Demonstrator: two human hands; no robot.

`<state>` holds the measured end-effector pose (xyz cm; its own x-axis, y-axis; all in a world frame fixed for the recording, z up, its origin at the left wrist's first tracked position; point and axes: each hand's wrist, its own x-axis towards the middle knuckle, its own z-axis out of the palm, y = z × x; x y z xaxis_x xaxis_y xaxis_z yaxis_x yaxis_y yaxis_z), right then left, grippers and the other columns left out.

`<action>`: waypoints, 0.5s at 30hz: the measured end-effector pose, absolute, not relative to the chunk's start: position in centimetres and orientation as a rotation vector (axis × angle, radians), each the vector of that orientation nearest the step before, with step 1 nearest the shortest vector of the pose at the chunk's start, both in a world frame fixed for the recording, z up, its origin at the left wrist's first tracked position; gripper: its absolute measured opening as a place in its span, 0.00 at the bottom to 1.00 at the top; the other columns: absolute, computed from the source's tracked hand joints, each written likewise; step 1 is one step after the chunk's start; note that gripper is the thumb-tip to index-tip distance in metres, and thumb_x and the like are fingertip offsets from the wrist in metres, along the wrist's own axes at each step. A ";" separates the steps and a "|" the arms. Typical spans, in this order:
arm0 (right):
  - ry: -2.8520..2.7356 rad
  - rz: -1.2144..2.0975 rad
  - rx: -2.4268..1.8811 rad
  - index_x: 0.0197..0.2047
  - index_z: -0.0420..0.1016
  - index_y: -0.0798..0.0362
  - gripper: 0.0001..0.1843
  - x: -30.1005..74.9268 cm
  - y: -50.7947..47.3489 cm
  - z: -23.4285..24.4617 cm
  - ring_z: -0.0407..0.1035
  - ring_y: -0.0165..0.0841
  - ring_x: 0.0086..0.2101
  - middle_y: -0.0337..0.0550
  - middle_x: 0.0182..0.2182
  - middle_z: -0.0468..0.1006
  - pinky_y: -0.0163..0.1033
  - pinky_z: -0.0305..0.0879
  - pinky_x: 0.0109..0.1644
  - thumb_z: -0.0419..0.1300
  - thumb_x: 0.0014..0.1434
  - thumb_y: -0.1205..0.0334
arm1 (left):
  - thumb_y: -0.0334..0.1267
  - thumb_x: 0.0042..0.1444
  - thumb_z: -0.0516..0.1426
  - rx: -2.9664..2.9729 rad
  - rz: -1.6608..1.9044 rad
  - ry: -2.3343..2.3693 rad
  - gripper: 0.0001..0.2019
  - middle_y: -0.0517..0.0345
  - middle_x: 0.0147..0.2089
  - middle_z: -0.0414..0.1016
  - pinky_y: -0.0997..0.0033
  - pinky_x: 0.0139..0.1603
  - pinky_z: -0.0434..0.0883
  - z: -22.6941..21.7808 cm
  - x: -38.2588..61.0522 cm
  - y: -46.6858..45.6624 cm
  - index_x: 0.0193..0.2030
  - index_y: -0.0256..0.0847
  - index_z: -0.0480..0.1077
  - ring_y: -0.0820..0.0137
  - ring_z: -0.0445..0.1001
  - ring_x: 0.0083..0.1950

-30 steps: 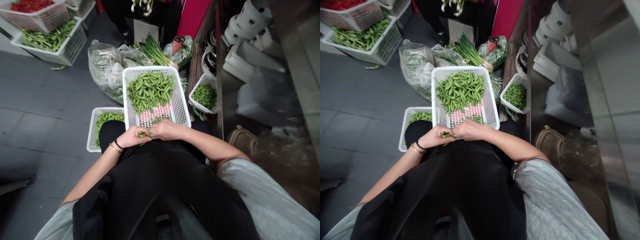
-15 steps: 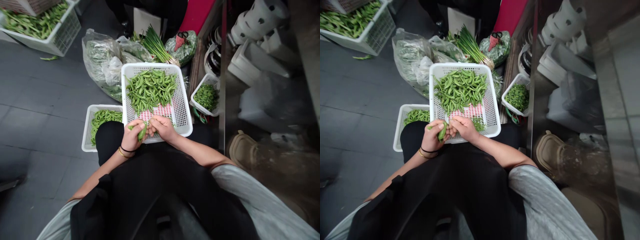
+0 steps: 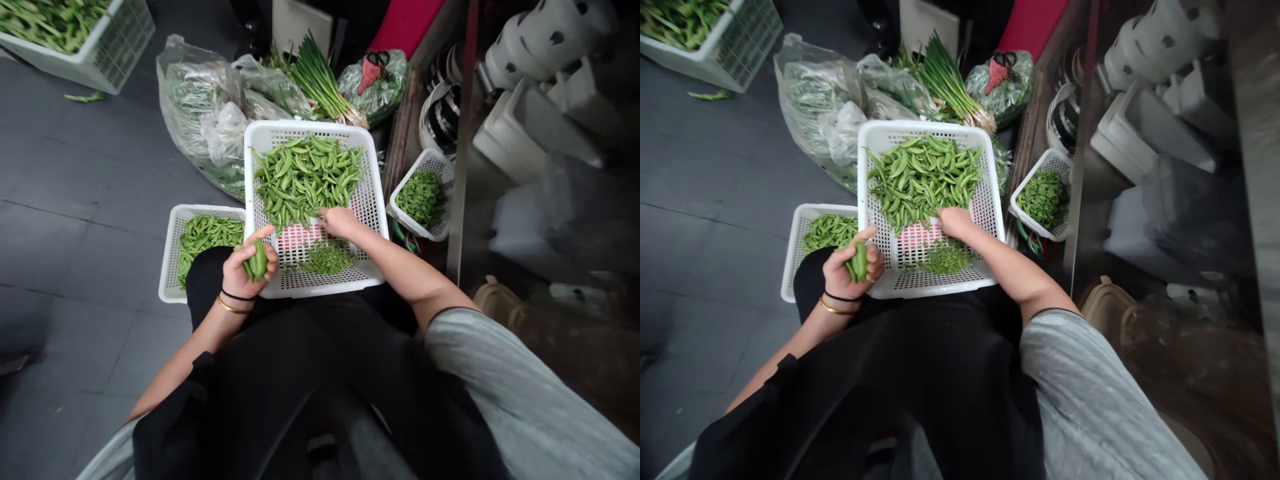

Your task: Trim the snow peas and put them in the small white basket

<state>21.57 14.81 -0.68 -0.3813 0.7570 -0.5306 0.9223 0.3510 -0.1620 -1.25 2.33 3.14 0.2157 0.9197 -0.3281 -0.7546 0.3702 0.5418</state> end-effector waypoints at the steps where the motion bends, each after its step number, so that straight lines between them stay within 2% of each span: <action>1: 2.263 -0.536 1.510 0.51 0.70 0.60 0.19 21.0 15.4 -1.4 0.73 0.37 0.40 0.56 0.41 0.78 0.37 0.63 0.42 0.52 0.62 0.58 | 0.39 0.41 0.62 0.304 1.132 0.661 0.21 0.59 0.23 0.71 0.77 0.13 0.61 3.2 -0.9 2.1 0.45 0.38 0.72 0.73 0.67 0.19; 4: 2.275 -0.483 1.507 0.51 0.69 0.63 0.18 20.2 15.7 -2.5 0.71 0.42 0.45 0.61 0.46 0.76 0.39 0.62 0.44 0.52 0.62 0.61 | 0.37 0.42 0.64 0.343 0.989 0.656 0.17 0.64 0.20 0.65 0.80 0.12 0.58 3.1 -0.1 1.5 0.40 0.37 0.72 0.78 0.61 0.16; 6: 2.289 -0.475 1.487 0.46 0.72 0.61 0.16 20.3 14.7 -1.8 0.71 0.42 0.44 0.59 0.44 0.77 0.39 0.62 0.43 0.53 0.61 0.59 | 0.36 0.42 0.65 0.384 0.929 0.730 0.13 0.67 0.17 0.60 0.81 0.12 0.55 2.8 0.3 1.3 0.35 0.36 0.71 0.80 0.58 0.14; 10: 2.494 -0.544 1.358 0.37 0.73 0.55 0.13 20.3 9.8 1.7 0.72 0.34 0.37 0.46 0.37 0.79 0.35 0.60 0.37 0.53 0.61 0.55 | 0.41 0.42 0.67 0.554 0.968 1.111 0.15 0.64 0.18 0.65 0.79 0.11 0.55 2.0 1.5 1.3 0.33 0.34 0.70 0.79 0.60 0.14; 12: 2.697 -0.576 1.227 0.35 0.72 0.55 0.12 20.0 6.7 3.5 0.71 0.33 0.35 0.44 0.35 0.78 0.34 0.58 0.35 0.54 0.60 0.56 | 0.42 0.41 0.67 0.671 0.981 1.227 0.16 0.62 0.18 0.68 0.79 0.12 0.56 2.0 2.1 1.1 0.31 0.34 0.70 0.79 0.61 0.13; 15: 2.892 -0.581 1.194 0.37 0.71 0.56 0.13 19.7 3.1 4.9 0.69 0.32 0.33 0.45 0.34 0.76 0.34 0.57 0.33 0.55 0.60 0.54 | 0.42 0.41 0.67 0.727 1.003 1.208 0.15 0.64 0.14 0.65 0.79 0.13 0.57 2.6 2.6 0.7 0.28 0.34 0.68 0.79 0.60 0.13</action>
<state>19.73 3.10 4.88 -0.7176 0.6893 -0.1000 0.6744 0.6518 -0.3470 2.60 0.66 2.62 0.0452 0.9122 -0.4072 -0.2325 0.4060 0.8838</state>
